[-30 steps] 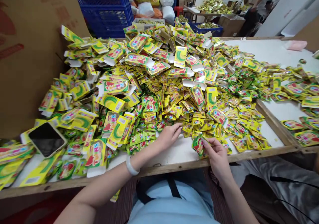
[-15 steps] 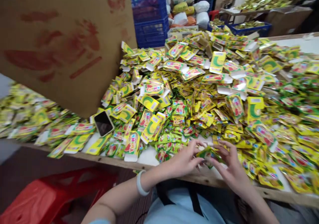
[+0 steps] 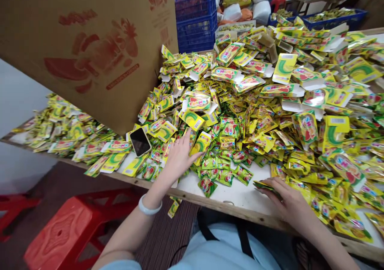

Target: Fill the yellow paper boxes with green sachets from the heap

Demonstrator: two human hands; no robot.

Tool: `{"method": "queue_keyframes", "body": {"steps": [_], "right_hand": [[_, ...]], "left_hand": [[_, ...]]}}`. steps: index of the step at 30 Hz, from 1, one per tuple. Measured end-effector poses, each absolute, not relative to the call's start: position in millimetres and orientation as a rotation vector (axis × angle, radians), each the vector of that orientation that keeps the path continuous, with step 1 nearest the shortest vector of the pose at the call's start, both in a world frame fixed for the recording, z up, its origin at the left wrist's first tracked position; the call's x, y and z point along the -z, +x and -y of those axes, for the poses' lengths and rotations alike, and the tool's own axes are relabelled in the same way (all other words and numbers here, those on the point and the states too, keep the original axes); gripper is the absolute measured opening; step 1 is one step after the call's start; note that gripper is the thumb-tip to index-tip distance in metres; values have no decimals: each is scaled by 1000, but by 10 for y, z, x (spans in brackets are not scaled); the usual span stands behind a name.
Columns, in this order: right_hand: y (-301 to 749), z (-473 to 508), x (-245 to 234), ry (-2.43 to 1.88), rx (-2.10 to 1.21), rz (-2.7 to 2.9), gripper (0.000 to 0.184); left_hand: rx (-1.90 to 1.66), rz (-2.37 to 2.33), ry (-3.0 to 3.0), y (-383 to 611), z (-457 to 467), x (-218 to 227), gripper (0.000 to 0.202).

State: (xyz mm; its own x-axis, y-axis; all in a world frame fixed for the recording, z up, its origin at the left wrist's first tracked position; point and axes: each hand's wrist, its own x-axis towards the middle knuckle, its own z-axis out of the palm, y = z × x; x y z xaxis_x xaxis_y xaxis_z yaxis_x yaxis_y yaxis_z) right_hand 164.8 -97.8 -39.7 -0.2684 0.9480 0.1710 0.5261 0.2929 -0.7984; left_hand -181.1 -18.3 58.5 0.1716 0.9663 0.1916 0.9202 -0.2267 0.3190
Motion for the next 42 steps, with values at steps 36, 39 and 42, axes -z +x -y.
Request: {"method": "queue_keyframes", "body": {"steps": [36, 39, 42], "right_hand": [[1361, 862, -131, -1069, -1892, 884, 45], [1450, 881, -366, -998, -1643, 858, 41], [1529, 909, -431, -1013, -1314, 849, 24]], "left_hand": [[-367, -708, 2587, -840, 352, -108, 57], [-430, -734, 2134, -776, 403, -300, 51], [-415, -737, 1561, -650, 521, -416, 34]]}}
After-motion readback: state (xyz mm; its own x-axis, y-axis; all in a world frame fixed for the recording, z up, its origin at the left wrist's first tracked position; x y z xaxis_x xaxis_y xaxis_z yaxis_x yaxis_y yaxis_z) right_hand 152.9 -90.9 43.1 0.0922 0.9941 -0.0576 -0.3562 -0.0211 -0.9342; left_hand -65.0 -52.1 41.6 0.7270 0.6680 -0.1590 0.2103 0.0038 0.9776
